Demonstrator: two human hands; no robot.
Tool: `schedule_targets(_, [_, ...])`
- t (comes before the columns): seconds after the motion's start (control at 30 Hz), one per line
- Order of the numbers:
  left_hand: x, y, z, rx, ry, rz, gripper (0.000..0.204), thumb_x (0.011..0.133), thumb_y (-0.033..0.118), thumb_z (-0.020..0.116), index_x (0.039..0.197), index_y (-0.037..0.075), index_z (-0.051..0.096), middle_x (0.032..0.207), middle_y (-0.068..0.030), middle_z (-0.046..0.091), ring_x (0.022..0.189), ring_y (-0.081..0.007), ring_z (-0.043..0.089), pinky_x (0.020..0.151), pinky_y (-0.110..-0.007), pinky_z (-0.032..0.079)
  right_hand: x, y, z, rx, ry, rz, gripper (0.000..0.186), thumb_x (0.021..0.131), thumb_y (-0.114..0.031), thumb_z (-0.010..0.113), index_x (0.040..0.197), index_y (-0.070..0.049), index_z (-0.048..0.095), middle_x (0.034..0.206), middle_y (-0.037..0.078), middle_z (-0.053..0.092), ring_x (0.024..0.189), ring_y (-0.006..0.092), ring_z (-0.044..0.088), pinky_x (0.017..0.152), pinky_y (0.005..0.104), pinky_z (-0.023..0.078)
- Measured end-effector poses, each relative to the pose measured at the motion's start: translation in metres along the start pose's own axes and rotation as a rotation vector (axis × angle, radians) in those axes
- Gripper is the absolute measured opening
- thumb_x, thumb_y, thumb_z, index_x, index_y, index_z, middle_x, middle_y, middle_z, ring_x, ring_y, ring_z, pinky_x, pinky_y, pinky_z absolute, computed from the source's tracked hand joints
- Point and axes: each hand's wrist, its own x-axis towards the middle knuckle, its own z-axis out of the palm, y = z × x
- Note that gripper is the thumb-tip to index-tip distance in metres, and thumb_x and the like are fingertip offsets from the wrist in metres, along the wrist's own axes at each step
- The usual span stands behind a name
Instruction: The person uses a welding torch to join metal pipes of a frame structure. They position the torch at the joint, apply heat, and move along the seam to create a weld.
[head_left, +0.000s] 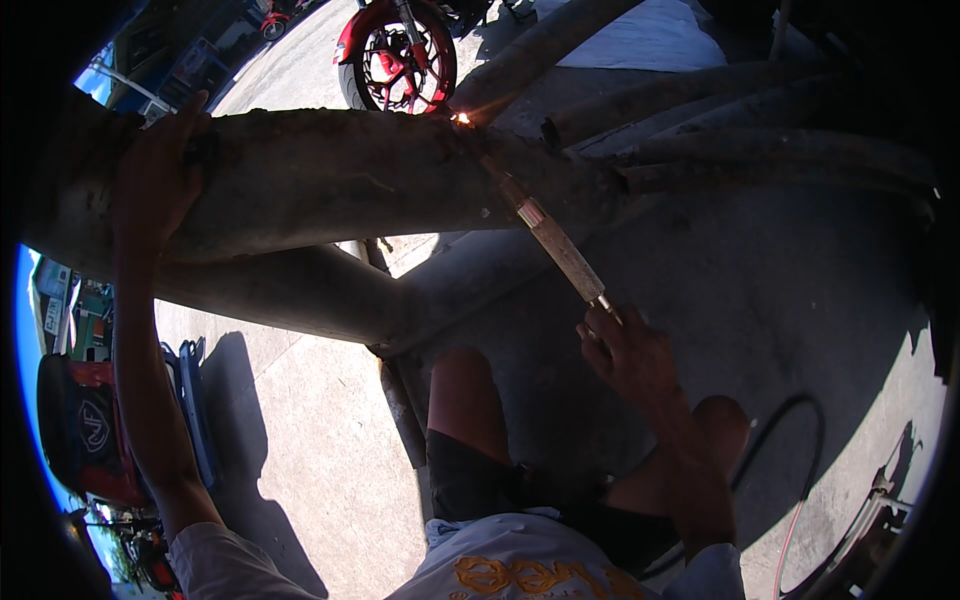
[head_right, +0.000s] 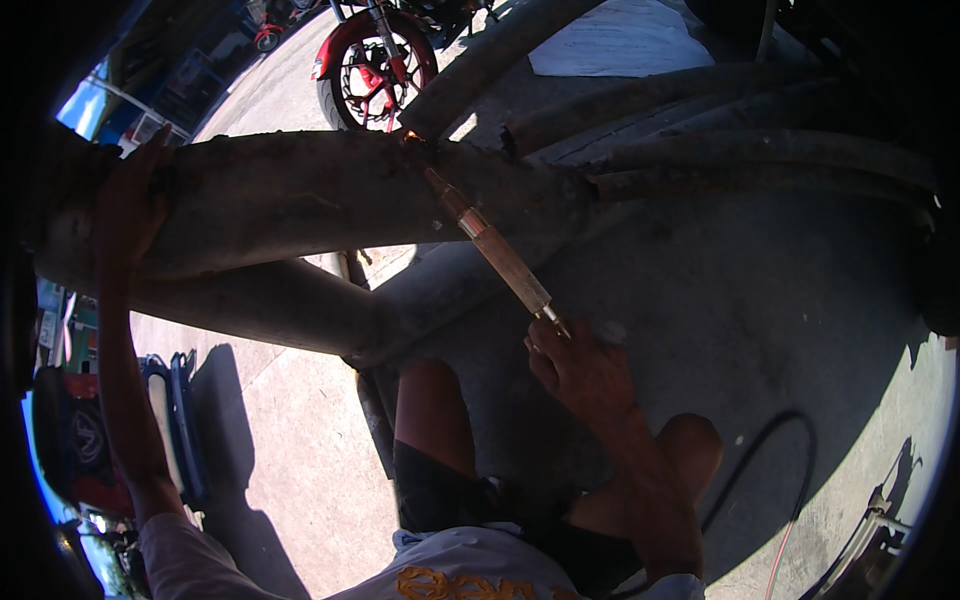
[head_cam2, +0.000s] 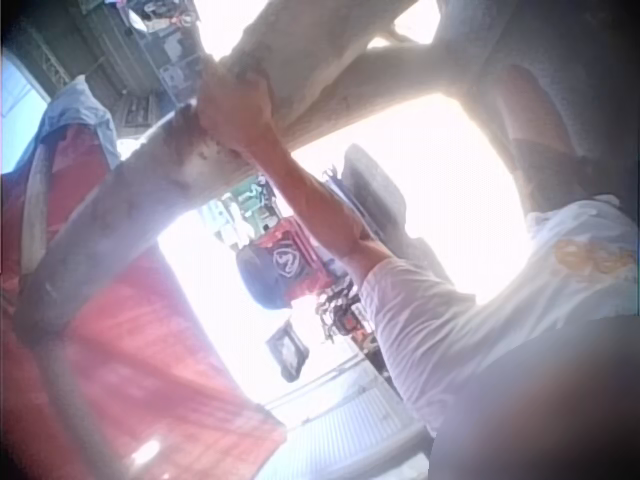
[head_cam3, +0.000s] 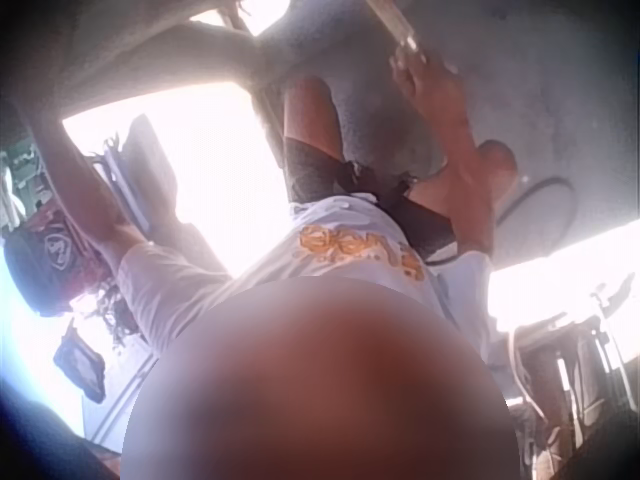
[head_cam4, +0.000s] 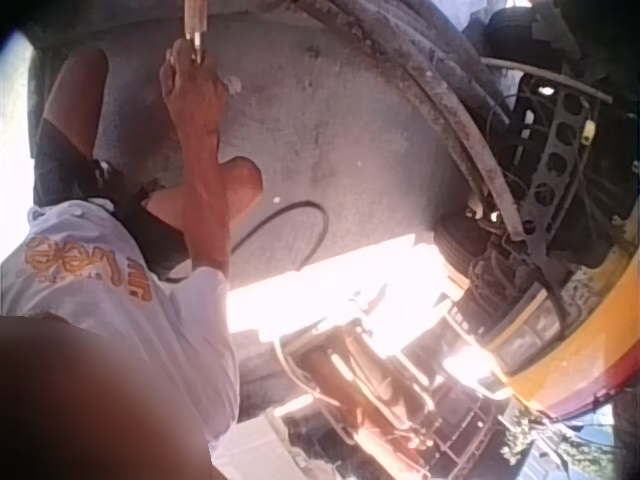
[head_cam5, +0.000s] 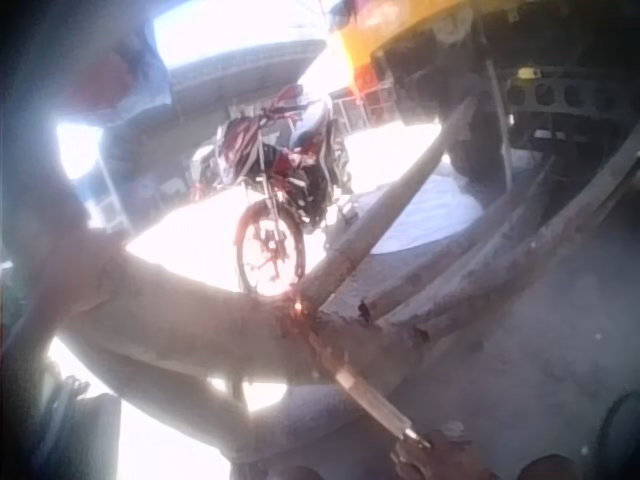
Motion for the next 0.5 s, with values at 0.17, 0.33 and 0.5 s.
schedule_targets(0.17, [-0.0004,0.0011,-0.0006,0.006,-0.007,0.007,0.073,0.094,0.005,0.076,0.162,0.021,0.057,0.139,-0.0101,0.076,0.129,-0.0321,0.072,0.116,-0.048,0.055,0.0,-0.0007,-0.0007,-0.024,-0.015,0.001,0.026,0.098,-0.029,0.082,0.121,-0.02,0.072,0.1,0.006,0.07,0.074,0.0257,0.076,0.061,0.0433,0.063])
schedule_targets(0.33, [0.0002,0.0034,-0.0029,0.008,-0.012,-0.001,0.072,0.094,0.004,0.076,0.162,0.02,0.058,0.139,-0.0098,0.076,0.129,-0.0319,0.072,0.117,-0.048,0.055,0.0005,-0.0012,-0.0013,0.009,-0.028,0.01,0.03,0.095,-0.026,0.082,0.123,-0.02,0.072,0.103,0.006,0.072,0.076,0.0255,0.077,0.062,0.0438,0.063])
schedule_targets(0.5, [0.0004,0.0066,-0.0046,0.006,-0.01,-0.011,0.072,0.094,0.004,0.075,0.162,0.02,0.058,0.138,-0.009,0.077,0.128,-0.0313,0.073,0.116,-0.048,0.055,-0.0008,0.0004,-0.001,0.034,-0.021,0.007,0.035,0.093,-0.024,0.082,0.125,-0.02,0.072,0.106,0.005,0.073,0.079,0.0245,0.078,0.065,0.0435,0.065])
